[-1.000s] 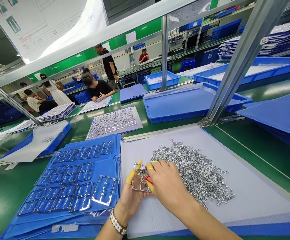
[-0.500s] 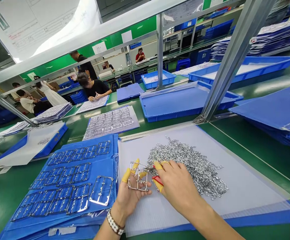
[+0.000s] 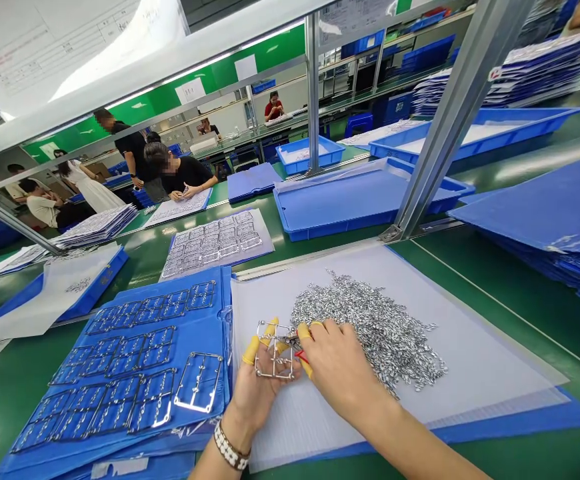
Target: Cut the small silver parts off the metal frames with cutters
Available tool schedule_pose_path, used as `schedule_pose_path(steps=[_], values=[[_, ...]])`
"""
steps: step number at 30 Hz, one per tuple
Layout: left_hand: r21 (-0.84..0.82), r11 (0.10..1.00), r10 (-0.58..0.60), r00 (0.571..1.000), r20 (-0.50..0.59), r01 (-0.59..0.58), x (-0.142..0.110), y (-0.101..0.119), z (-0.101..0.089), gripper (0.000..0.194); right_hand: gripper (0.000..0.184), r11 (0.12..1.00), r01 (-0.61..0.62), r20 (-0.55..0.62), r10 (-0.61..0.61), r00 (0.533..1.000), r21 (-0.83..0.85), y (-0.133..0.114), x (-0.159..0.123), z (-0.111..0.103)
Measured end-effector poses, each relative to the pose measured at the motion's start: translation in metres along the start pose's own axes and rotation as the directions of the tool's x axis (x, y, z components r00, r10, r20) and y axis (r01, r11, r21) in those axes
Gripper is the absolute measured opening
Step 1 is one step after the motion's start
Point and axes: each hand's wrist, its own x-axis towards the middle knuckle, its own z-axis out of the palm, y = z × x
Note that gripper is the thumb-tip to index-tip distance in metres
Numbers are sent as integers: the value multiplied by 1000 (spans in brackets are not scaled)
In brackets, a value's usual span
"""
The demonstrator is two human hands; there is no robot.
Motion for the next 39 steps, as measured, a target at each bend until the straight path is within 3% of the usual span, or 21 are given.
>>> schedule_pose_path(steps=[7, 16, 25, 28, 30, 32, 33, 35, 37, 39], values=[[-4, 1000, 21, 1000, -23, -21, -1, 3, -2, 60, 21, 999, 21, -3, -21, 1000, -29, -2, -3, -2], [-81, 997, 13, 1000, -12, -14, 3, 6, 1, 59, 32, 997, 37, -20, -36, 999, 71, -8, -16, 4], [-25, 999, 19, 997, -71, -21, 3, 3, -2, 59, 20, 997, 73, 16, -73, 997, -19, -16, -14, 6], [-2, 999, 44, 996, -76, -45, 2, 4, -2, 60, 19, 997, 62, 0, -62, 998, 50, -11, -15, 5], [52, 993, 110, 990, -93, -105, 1, 3, -2, 60, 23, 981, 21, -28, -16, 999, 193, -4, -16, 5], [199, 958, 234, 965, -119, -208, -1, 0, -3, 58, 26, 889, -65, -13, 80, 997, 453, 4, -15, 5], [312, 914, 305, 946, -108, -259, -2, -2, -4, 58, 25, 783, -124, 34, 131, 991, 610, 6, -13, 6], [555, 759, 422, 906, -18, -342, -5, -7, -4, 61, 25, 438, -231, 161, 190, 968, 869, 8, -6, 12], [732, 558, 469, 876, 111, -391, -8, -11, -3, 66, 27, 83, -272, 249, 216, 944, 959, 6, 2, 20], [817, 400, 511, 841, 178, -416, -10, -13, -3, 70, 26, -98, -244, 261, 258, 930, 965, 2, 9, 28]])
